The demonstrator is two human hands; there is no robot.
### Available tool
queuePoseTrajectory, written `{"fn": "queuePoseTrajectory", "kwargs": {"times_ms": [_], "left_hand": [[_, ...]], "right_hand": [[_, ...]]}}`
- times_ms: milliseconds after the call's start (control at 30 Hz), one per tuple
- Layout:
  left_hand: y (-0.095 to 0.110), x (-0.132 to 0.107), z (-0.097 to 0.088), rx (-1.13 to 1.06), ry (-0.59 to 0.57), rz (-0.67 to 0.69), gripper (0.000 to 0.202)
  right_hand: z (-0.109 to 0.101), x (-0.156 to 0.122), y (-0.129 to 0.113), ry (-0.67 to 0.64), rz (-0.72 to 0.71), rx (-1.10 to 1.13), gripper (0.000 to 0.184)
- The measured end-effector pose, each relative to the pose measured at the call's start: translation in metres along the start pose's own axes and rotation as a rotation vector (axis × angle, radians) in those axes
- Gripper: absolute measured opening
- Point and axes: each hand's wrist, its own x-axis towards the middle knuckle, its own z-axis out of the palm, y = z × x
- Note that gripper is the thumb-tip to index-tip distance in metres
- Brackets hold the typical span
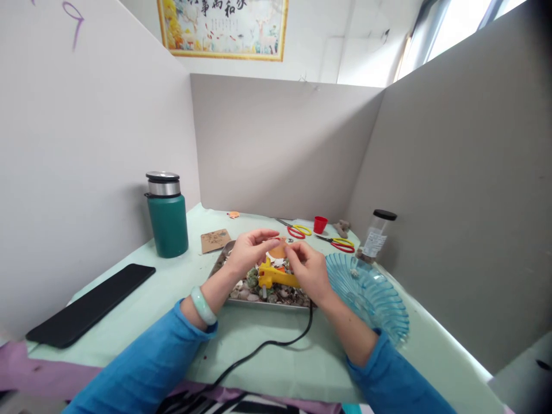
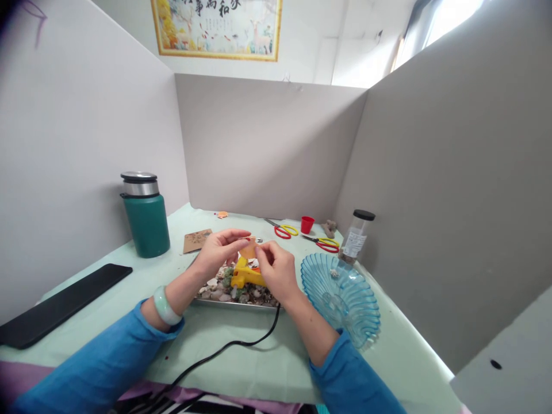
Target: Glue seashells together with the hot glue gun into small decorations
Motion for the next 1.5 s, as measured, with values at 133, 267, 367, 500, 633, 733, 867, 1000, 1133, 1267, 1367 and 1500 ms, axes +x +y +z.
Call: {"fn": "queuePoseTrajectory", "kwargs": {"times_ms": [133,267,367,500,633,733,867,1000,1133,1267,1367,1500], "left_hand": [[0.001,-0.001,0.0,-0.059,-0.062,0.019,0.036],[0.003,-0.004,-0.002,-0.183,-0.185,0.04,0.035],[0.004,-0.006,-0.004,-0.243,-0.275,0.034,0.044],[0.004,-0.007,-0.007,-0.253,-0.351,0.024,0.049],[0.007,-0.008,-0.006,-0.24,-0.377,0.036,0.048],[0.01,-0.009,-0.005,-0.232,-0.37,0.073,0.042],[0.009,-0.009,-0.006,-0.221,-0.375,0.088,0.022],[0.001,-0.003,-0.007,-0.227,-0.288,0.036,0.023],[-0.005,0.004,-0.008,-0.188,-0.136,0.003,0.025],[-0.003,0.005,-0.007,-0.128,-0.096,-0.023,0.026],[0.0,0.003,-0.005,-0.099,-0.111,-0.029,0.028],[0.002,0.001,-0.004,-0.103,-0.105,-0.011,0.032]], "right_hand": [[-0.003,0.003,-0.003,-0.027,0.099,0.148,0.027],[-0.005,0.006,-0.004,-0.188,0.212,0.389,0.031],[-0.005,0.007,-0.006,-0.282,0.244,0.482,0.032],[-0.005,0.008,-0.007,-0.292,0.281,0.535,0.032],[-0.007,0.008,-0.007,-0.338,0.296,0.604,0.031],[-0.009,0.005,-0.009,-0.469,0.286,0.664,0.033],[-0.01,0.003,-0.011,-0.635,0.3,0.723,0.031],[-0.008,0.006,-0.003,-0.495,0.272,0.538,0.034],[-0.009,0.011,0.005,-0.17,0.2,0.295,0.039],[-0.01,0.011,0.003,-0.096,0.09,0.244,0.027],[-0.008,0.01,0.001,-0.097,0.112,0.329,0.021],[-0.006,0.011,0.003,-0.112,0.159,0.44,0.021]]}}
